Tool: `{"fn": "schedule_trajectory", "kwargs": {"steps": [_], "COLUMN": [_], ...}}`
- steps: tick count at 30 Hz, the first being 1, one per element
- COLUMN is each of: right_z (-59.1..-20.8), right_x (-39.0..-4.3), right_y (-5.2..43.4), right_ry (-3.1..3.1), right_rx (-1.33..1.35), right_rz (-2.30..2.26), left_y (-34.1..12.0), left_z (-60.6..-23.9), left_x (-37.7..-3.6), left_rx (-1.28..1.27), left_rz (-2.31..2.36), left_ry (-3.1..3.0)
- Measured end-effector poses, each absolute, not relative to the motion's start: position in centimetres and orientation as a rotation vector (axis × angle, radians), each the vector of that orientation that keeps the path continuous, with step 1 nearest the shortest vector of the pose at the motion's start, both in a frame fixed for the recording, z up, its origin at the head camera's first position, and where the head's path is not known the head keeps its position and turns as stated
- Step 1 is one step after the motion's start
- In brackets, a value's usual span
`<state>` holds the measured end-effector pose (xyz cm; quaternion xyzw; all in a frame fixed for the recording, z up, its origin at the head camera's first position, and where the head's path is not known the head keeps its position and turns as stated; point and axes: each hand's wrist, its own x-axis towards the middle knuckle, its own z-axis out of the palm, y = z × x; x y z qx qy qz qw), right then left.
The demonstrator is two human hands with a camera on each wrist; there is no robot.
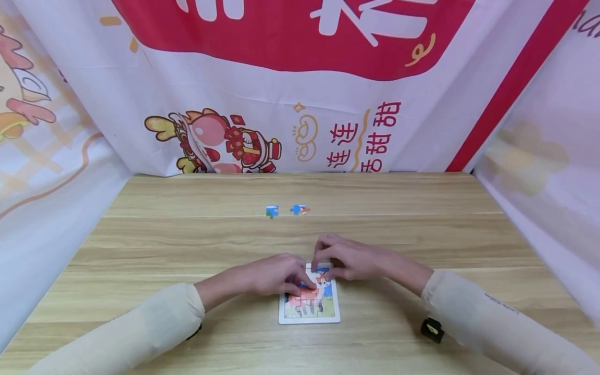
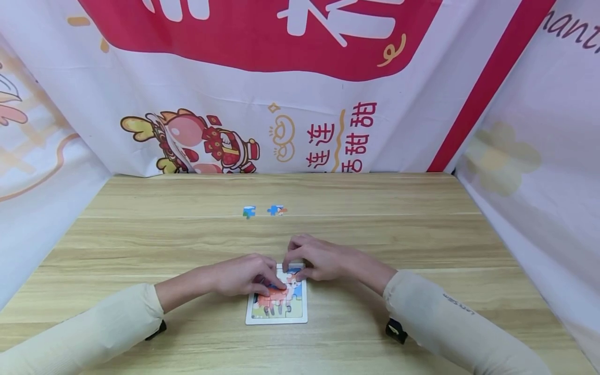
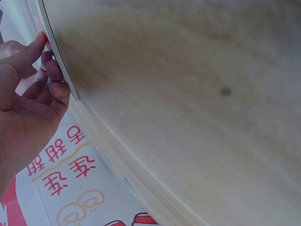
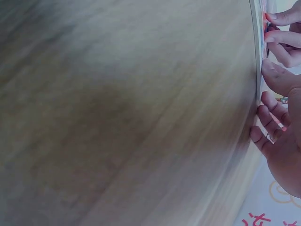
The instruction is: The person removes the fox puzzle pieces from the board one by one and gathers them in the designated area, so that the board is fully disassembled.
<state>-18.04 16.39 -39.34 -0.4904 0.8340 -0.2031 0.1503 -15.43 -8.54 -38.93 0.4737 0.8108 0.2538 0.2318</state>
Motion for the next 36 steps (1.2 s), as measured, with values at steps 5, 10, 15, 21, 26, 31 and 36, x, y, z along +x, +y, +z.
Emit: {"fn": "schedule_trajectory", "kwargs": {"steps": [5,10,15,21,26,31,36], "right_z": [-39.6,-39.4,-38.9,-38.9,-38.9,-38.9,-38.9], "right_x": [-18.0,-18.2,-18.4,-18.5,-18.7,-18.8,-18.8], "right_y": [16.6,16.1,15.6,15.4,15.4,15.4,15.3], "right_ry": [2.386,2.380,2.354,2.332,2.319,2.300,2.304], "right_rx": [-1.370,-1.345,-1.297,-1.302,-1.321,-1.328,-1.312], "right_rz": [-0.667,-0.657,-0.624,-0.600,-0.590,-0.605,-0.588], "left_y": [-8.6,-8.7,-8.7,-8.7,-8.7,-8.6,-8.5], "left_z": [-38.8,-38.7,-38.8,-39.2,-39.4,-39.3,-39.2], "left_x": [-15.3,-15.3,-15.4,-15.4,-15.4,-15.4,-15.4], "left_rx": [1.265,1.258,1.274,1.284,1.284,1.288,1.282], "left_rz": [0.714,0.728,0.731,0.750,0.768,0.744,0.715], "left_ry": [2.221,2.219,2.222,2.217,2.210,2.208,2.195]}}
